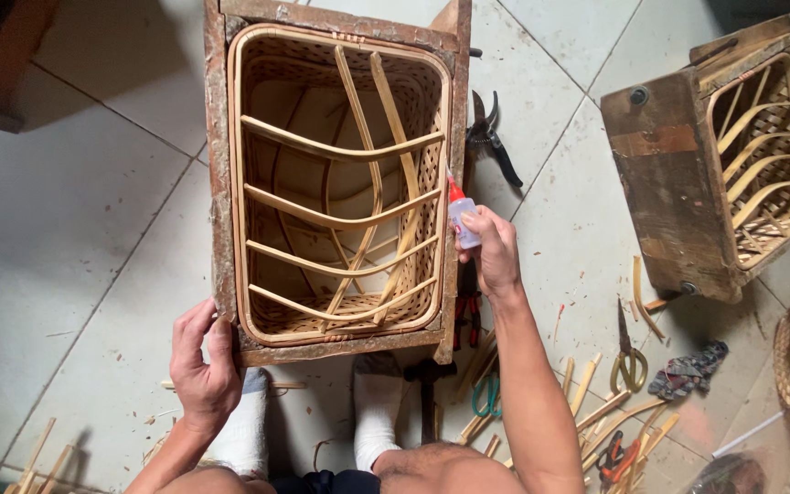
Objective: The person sits on the floor with a bamboo basket held in a wooden frame mold, pressing and positioning bamboo strips across the basket body. They apply glue from a squeeze bottle along the basket rim, tap the frame with a hammer, trim with pliers, and rotate the basket to work on other sides.
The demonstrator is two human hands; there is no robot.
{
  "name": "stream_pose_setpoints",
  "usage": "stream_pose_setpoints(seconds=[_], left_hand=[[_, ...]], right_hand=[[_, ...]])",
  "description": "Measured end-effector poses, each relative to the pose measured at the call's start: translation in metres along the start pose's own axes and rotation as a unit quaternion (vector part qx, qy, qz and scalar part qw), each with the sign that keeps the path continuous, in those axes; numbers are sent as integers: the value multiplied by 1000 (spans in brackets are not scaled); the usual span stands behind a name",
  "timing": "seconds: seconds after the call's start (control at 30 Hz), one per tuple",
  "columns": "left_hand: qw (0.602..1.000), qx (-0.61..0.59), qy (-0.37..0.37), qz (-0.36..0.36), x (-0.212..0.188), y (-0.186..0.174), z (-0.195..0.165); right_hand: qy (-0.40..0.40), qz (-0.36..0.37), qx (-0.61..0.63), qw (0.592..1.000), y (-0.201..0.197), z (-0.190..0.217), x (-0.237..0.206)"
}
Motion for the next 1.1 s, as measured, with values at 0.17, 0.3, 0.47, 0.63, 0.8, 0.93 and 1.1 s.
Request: stream_pose_setpoints(seconds=[0.17, 0.3, 0.47, 0.63, 0.8, 0.93, 1.1], left_hand=[[1000, -4, -7, -9, -1, 1, -1], [1000, -12, -7, -6, -1, 0, 2], [1000, -14, -8, -8, -1, 1, 3], [1000, -14, -11, -9, 0, 1, 0], [1000, -14, -2, -7, 1, 0, 1], [1000, -14, -5, -7, 0, 0, 3], [1000, -11, -1, -7, -1, 1, 1]], right_hand=[[-10, -19, -37, 999, 5, -2, -10], [-6, -24, -30, 999, 12, -8, -40], [11, -32, -48, 998, 11, -17, -58], [33, -38, -37, 998, 7, -22, -55], [11, -36, -61, 997, 11, -31, -80], [20, -47, -31, 998, 15, -43, -112], [43, -44, -24, 998, 13, -49, -119]])
Point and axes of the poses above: each hand's wrist, its own x-axis towards the middle knuckle, its own y-axis out of the palm, z = x × y, the point moved 2 cm from there along x, towards the middle knuckle, and after that the axes turned 9 degrees about z, right-handed, at the moved point
